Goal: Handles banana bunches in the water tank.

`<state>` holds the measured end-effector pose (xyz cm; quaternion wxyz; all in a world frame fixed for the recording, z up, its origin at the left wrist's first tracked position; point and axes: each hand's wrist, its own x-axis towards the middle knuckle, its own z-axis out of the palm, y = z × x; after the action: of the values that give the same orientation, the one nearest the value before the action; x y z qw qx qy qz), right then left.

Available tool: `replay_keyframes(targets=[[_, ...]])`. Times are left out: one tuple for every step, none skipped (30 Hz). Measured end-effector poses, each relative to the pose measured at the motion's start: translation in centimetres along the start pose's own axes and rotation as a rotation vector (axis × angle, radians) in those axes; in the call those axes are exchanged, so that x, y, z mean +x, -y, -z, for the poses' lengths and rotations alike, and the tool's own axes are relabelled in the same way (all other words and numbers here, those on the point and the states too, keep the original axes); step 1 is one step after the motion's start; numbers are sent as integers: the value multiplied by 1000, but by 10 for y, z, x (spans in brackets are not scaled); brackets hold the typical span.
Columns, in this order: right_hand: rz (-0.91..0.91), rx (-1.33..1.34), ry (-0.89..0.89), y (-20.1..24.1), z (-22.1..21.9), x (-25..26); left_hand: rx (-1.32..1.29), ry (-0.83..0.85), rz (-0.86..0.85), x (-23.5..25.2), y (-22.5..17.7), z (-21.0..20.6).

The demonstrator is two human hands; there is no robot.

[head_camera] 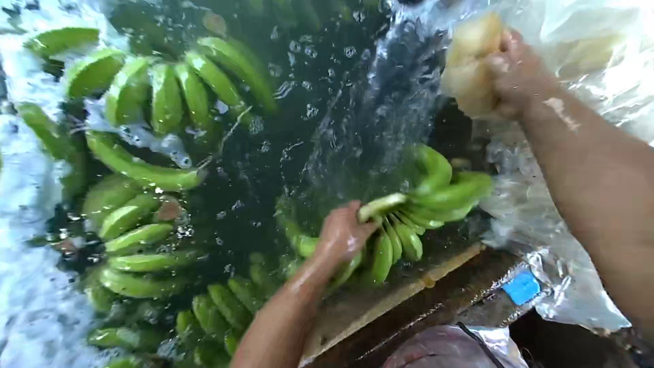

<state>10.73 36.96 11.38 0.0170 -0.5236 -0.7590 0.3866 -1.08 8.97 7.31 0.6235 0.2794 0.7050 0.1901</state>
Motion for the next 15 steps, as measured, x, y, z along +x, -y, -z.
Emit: replay_keyframes(targets=[[-82,96,-26,-3,3,-4,-90,1,12,6,6,14],[-132,134,-20,-12,3,-5,-172,-19,23,14,14,26],[-163,121,43,-22,0,-5,-248,-40,62,21,20,37],[-205,110,130,-33,-6,-4,-321,-68,128,28,26,46],[-283,116,201,-39,-17,-6,-414,-94,215,32,29,52],[-372,140,245,-47,-29,-8,-504,-117,275,36,35,54],[-446,171,254,-57,-42,-12,-599,-123,295,38,42,54],[-512,214,245,-65,-54,-15,-685,-132,289,38,49,52],[-581,284,227,-70,-64,-21,-733,-157,260,37,54,47],[-623,361,192,-73,-74,-29,-752,-186,227,37,62,41],[-648,421,148,-76,-85,-35,-723,-216,214,39,72,33],[-657,445,102,-77,-96,-40,-644,-251,247,39,77,25],[-683,435,91,-69,-102,-46,-576,-284,275,39,83,18],[-702,431,123,-59,-103,-50,-525,-285,292,38,91,13],[-686,417,160,-59,-105,-50,-510,-297,287,37,98,6]])
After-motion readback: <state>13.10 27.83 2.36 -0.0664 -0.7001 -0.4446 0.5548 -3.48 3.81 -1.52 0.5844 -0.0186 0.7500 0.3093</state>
